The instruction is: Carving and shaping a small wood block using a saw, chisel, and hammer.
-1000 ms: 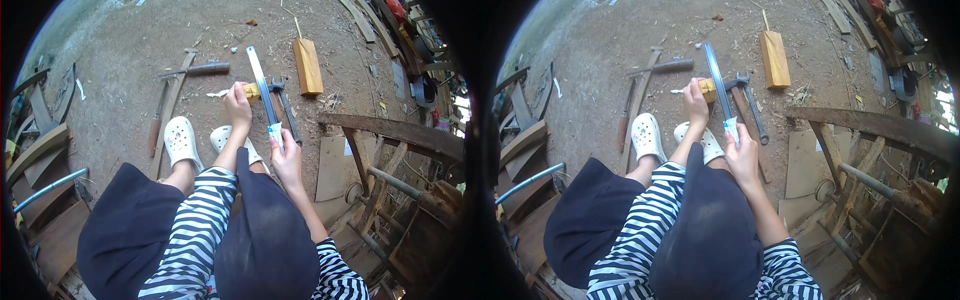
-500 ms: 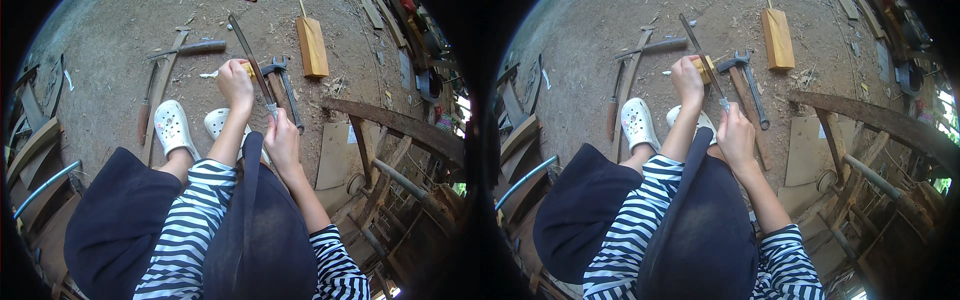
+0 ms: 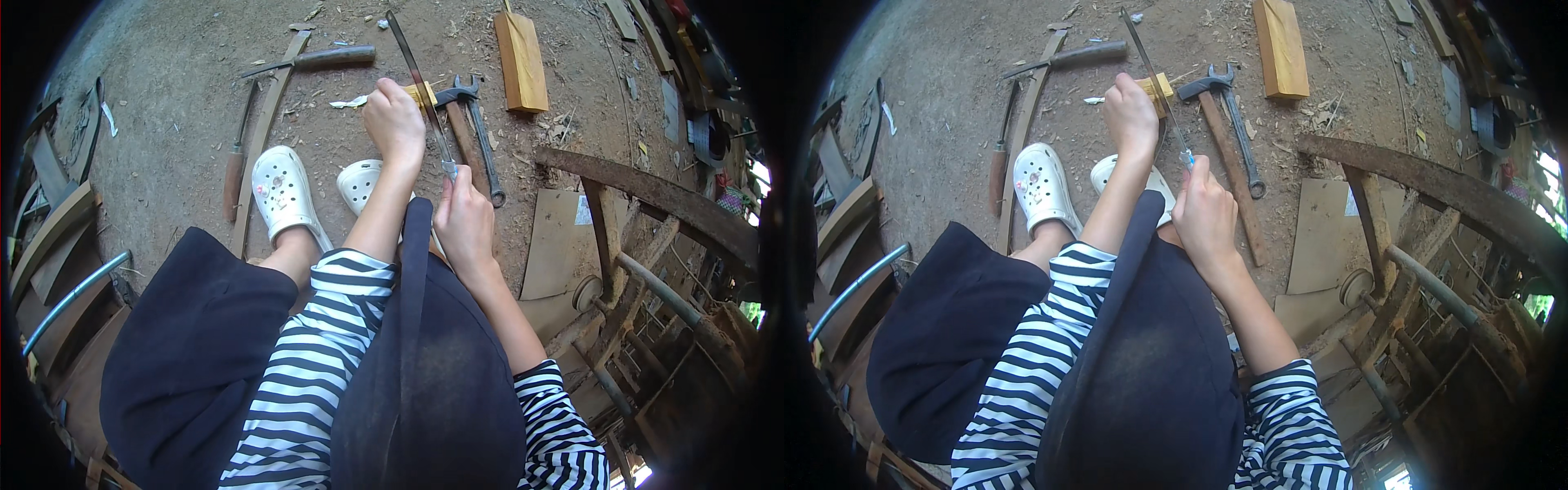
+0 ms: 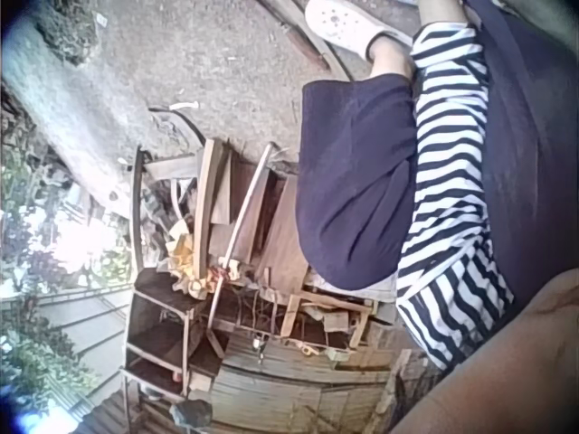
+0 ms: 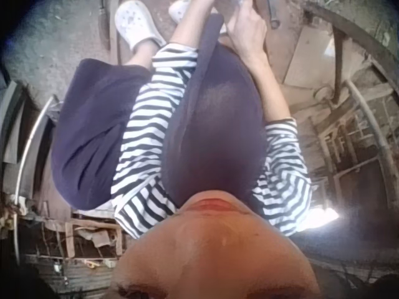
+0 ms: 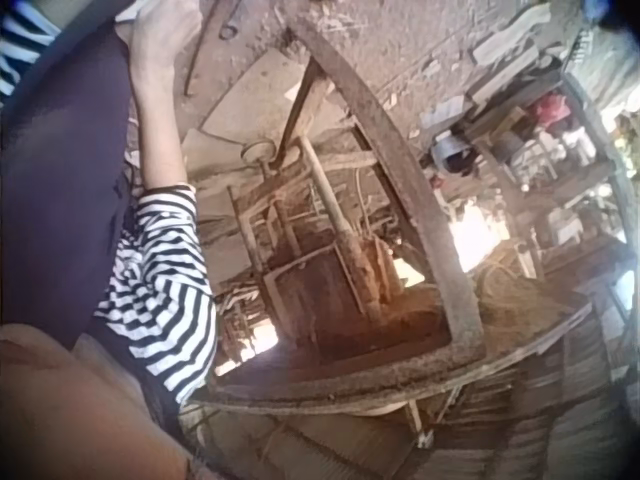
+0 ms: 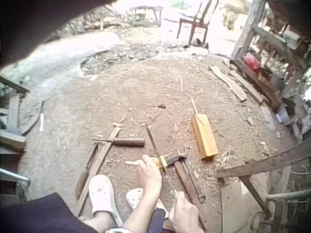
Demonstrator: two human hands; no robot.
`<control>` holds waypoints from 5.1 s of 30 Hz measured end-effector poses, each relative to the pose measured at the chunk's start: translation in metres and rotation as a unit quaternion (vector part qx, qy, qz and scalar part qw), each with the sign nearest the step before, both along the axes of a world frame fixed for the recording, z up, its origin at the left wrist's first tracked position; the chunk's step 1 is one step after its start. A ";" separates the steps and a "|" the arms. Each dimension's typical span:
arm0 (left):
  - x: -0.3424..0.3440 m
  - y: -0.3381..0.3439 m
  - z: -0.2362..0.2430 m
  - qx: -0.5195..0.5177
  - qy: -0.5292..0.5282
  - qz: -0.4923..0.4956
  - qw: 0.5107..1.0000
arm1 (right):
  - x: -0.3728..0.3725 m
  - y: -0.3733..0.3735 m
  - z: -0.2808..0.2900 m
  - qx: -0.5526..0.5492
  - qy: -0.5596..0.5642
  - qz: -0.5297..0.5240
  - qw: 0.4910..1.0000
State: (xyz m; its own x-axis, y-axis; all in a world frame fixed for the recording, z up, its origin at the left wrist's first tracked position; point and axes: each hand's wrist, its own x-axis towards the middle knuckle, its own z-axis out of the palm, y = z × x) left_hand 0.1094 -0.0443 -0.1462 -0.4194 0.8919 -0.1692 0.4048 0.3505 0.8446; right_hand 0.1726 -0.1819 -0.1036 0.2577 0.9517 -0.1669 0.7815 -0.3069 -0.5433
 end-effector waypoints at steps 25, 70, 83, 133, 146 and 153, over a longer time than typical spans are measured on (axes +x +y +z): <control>-0.014 -0.013 -0.011 -0.014 -0.185 -0.059 0.981 | -0.004 0.001 0.019 -0.067 -0.101 0.031 0.992; -0.038 -0.013 -0.046 0.114 0.009 -0.349 0.930 | 0.000 0.032 0.031 -0.029 -0.065 0.027 0.997; -0.036 -0.016 -0.043 0.107 0.011 -0.357 0.928 | 0.004 0.025 0.036 -0.032 -0.020 0.023 0.999; -0.423 0.134 0.580 0.496 0.033 0.017 0.868 | -0.131 -0.128 0.324 -0.117 0.755 0.440 0.472; -0.058 0.045 0.251 0.138 -0.042 -0.595 0.791 | 0.046 -0.002 0.250 0.123 0.622 0.011 0.773; -0.028 0.022 0.061 0.074 -0.154 -0.446 0.878 | 0.044 0.021 0.147 0.128 0.516 -0.173 0.829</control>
State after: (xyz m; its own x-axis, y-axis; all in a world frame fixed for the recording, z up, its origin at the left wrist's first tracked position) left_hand 0.0818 -0.0220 -0.0852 0.5034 0.8640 -0.0072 0.2065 -0.1122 0.9720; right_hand 0.2168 -0.1606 0.0432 0.3692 0.8885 -0.2724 -0.2515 -0.1867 -0.9497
